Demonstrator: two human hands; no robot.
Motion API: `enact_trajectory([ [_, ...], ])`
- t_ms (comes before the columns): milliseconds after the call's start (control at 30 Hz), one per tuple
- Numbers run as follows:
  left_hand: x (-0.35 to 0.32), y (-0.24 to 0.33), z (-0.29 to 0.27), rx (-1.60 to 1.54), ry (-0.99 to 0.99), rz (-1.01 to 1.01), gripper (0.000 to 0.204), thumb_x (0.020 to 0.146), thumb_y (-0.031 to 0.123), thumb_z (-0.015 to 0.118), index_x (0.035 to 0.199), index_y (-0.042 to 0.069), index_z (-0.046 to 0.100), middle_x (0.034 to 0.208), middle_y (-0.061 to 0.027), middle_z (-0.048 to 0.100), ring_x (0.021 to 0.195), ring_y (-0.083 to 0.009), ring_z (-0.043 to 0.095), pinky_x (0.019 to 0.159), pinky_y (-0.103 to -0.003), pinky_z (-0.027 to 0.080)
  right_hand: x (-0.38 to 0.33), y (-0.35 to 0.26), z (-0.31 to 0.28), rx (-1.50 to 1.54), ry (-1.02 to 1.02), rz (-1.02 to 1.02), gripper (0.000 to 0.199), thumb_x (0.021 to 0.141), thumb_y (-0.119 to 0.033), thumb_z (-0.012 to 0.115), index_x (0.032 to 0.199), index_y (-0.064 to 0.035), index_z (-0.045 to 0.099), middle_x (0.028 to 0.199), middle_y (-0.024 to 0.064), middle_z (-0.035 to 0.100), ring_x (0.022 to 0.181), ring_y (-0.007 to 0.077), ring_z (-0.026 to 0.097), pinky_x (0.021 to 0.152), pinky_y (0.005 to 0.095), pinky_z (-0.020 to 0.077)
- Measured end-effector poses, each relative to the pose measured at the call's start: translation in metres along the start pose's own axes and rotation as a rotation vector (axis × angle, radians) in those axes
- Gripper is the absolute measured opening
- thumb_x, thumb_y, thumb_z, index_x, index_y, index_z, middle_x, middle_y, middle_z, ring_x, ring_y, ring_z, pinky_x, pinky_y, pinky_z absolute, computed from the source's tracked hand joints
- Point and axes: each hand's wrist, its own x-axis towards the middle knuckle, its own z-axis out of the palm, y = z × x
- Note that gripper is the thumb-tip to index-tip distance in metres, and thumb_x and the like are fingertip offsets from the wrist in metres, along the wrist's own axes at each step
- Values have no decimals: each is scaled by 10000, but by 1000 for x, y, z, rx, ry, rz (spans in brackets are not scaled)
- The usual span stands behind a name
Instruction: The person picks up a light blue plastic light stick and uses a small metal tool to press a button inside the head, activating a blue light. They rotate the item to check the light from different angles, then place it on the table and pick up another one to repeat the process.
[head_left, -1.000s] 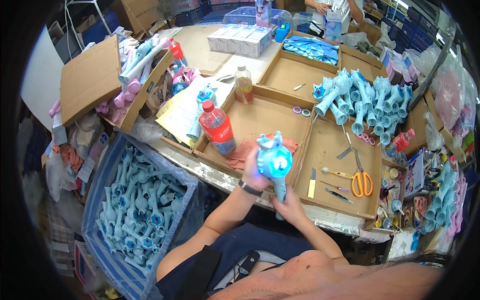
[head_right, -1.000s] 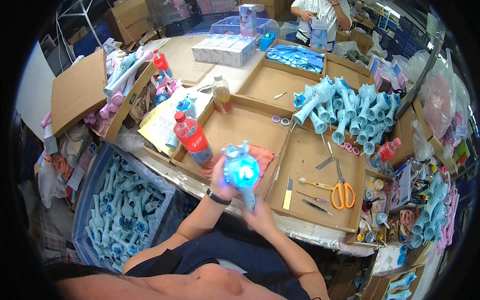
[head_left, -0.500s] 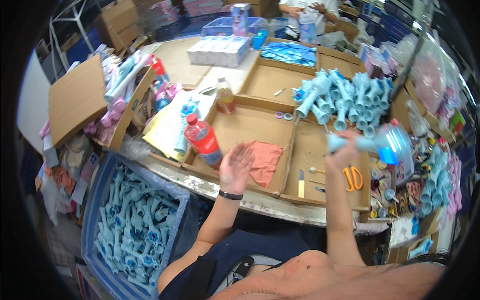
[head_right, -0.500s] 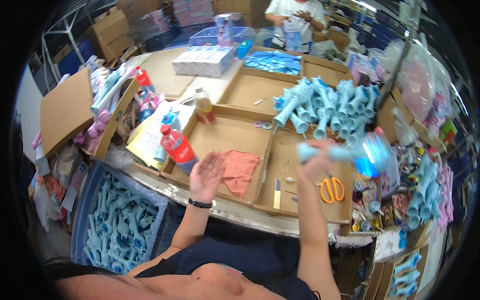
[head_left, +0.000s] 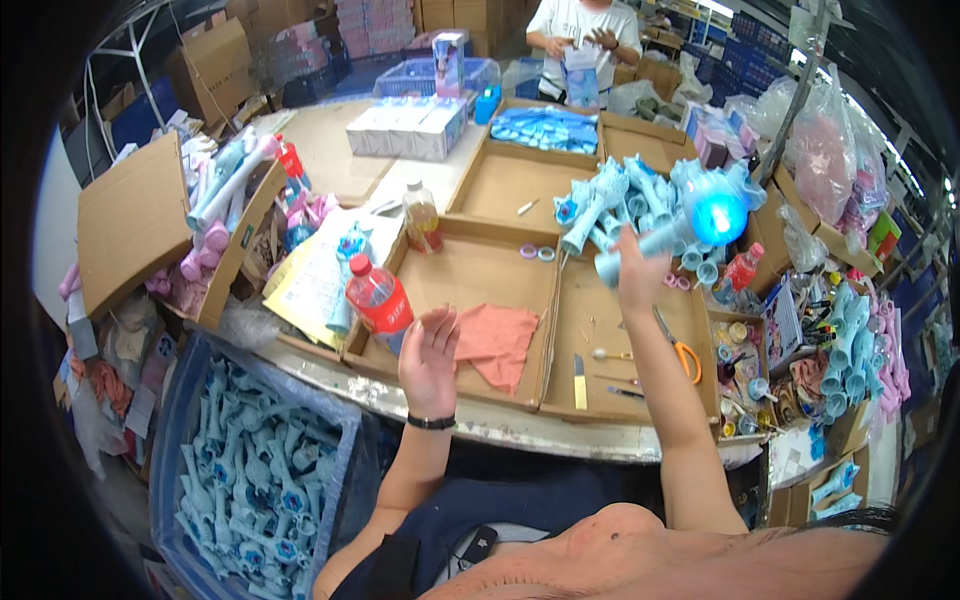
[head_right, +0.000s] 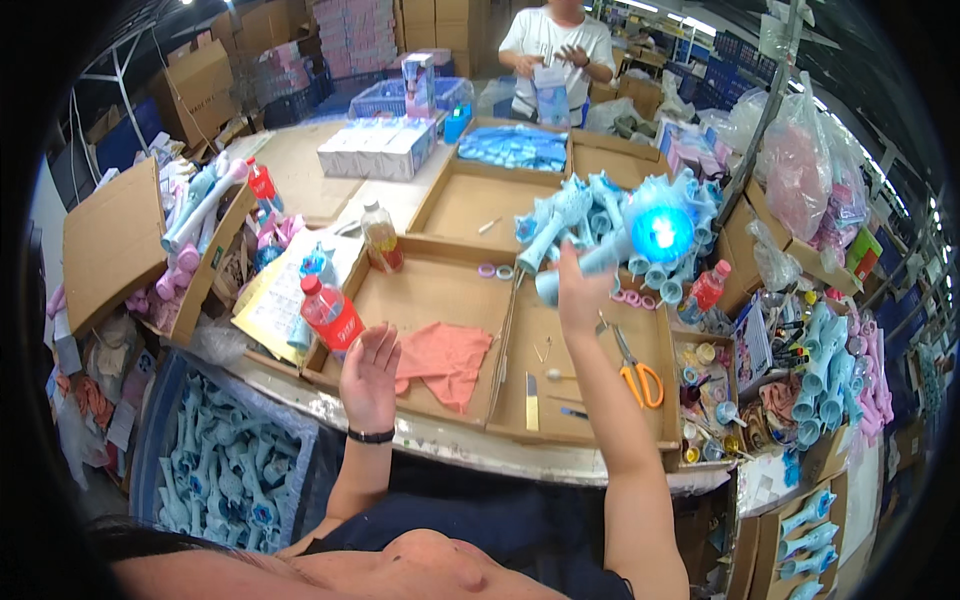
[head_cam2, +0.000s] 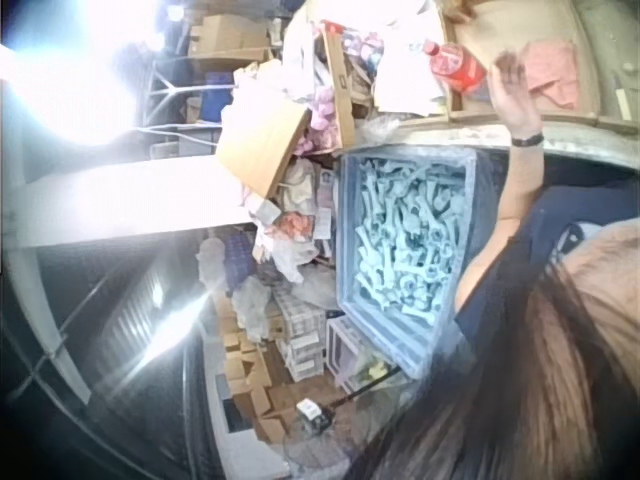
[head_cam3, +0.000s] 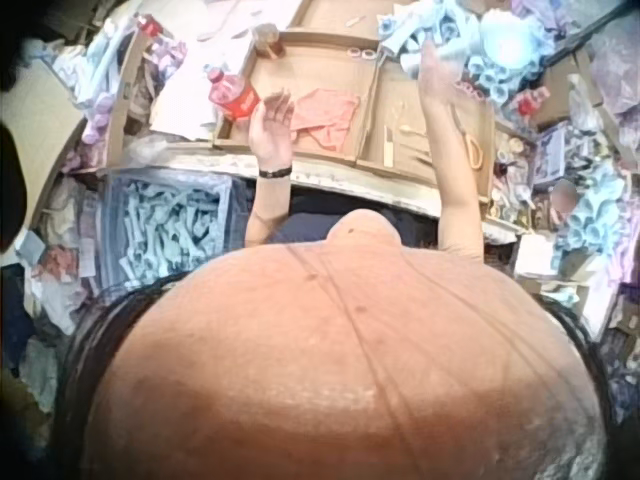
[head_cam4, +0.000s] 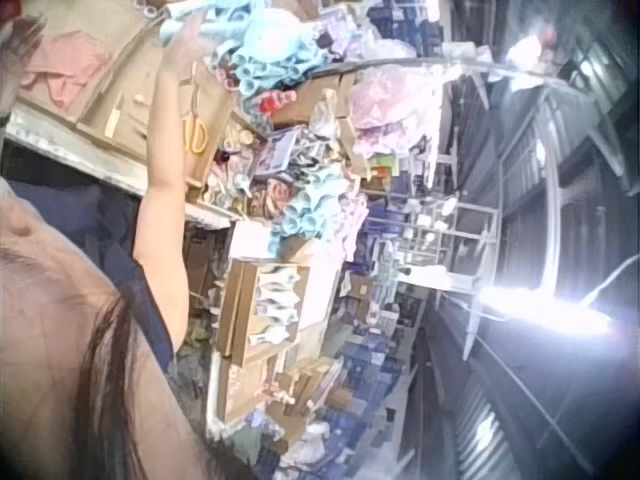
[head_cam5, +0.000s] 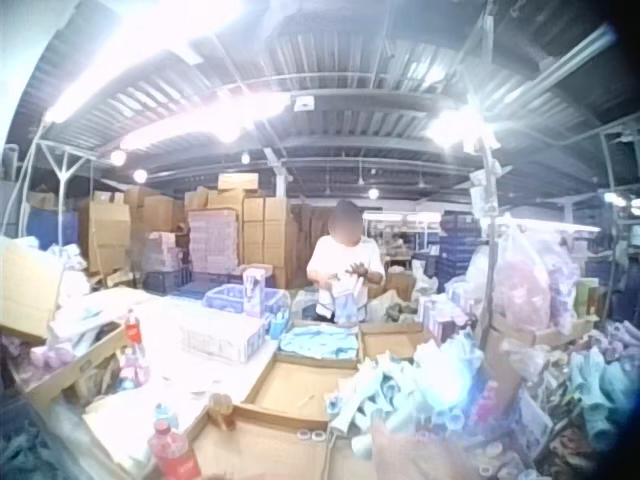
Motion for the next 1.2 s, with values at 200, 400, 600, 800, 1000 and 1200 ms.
enact_trajectory([
  [200, -2, -2, -4, 98, 54, 33, 284, 945, 217, 389, 1101, 31, 537, 1148, -103, 581, 1118, -235, 522, 963, -379, 402, 4, -12, -3, -700, -184, -595, 196, 812, -158, 642, 854, -2, 530, 757, 82, 626, 600, 164, 611, 530, 281, 492],
  [400, 3, -15, 5, -13, 18, -141, 398, 971, 334, 323, 1189, 39, 480, 1250, -133, 511, 1147, -238, 486, 992, -380, 367, -53, 0, 6, -118, -148, 107, 115, 801, -91, 641, 807, -37, 539, 668, 28, 554, 540, 102, 559, 488, 243, 456],
  [600, 1, -20, 12, 27, 8, -240, 401, 971, 332, 325, 1248, 63, 432, 1279, -126, 490, 1171, -234, 468, 995, -371, 359, -91, -36, 17, 39, -206, 216, 155, 794, -80, 636, 855, -47, 498, 677, 39, 547, 517, 109, 541, 489, 251, 444],
  [800, -1, -23, 14, 13, 40, -338, 371, 963, 270, 346, 1242, 47, 444, 1293, -137, 486, 1181, -246, 468, 995, -373, 359, -93, -35, 11, 100, -124, 162, 142, 808, -42, 608, 896, -22, 498, 672, 43, 552, 535, 105, 559, 480, 244, 461],
  [1000, -3, -26, 15, 80, -25, -348, 434, 973, 314, 295, 1265, 18, 419, 1307, -147, 467, 1195, -255, 455, 1010, -383, 350, -110, -24, 5, 137, -222, 579, 166, 818, -65, 575, 910, -35, 441, 662, 44, 506, 501, 141, 539, 458, 284, 463],
  [1200, 4, -31, 24, -64, 77, -286, 525, 969, 414, 277, 1278, 11, 409, 1272, -151, 486, 1193, -262, 450, 1021, -389, 350, -174, -20, 4, 348, -400, 233, 215, 893, -169, 545, 973, -40, 394, 655, 71, 497, 517, 174, 548, 481, 293, 469],
])
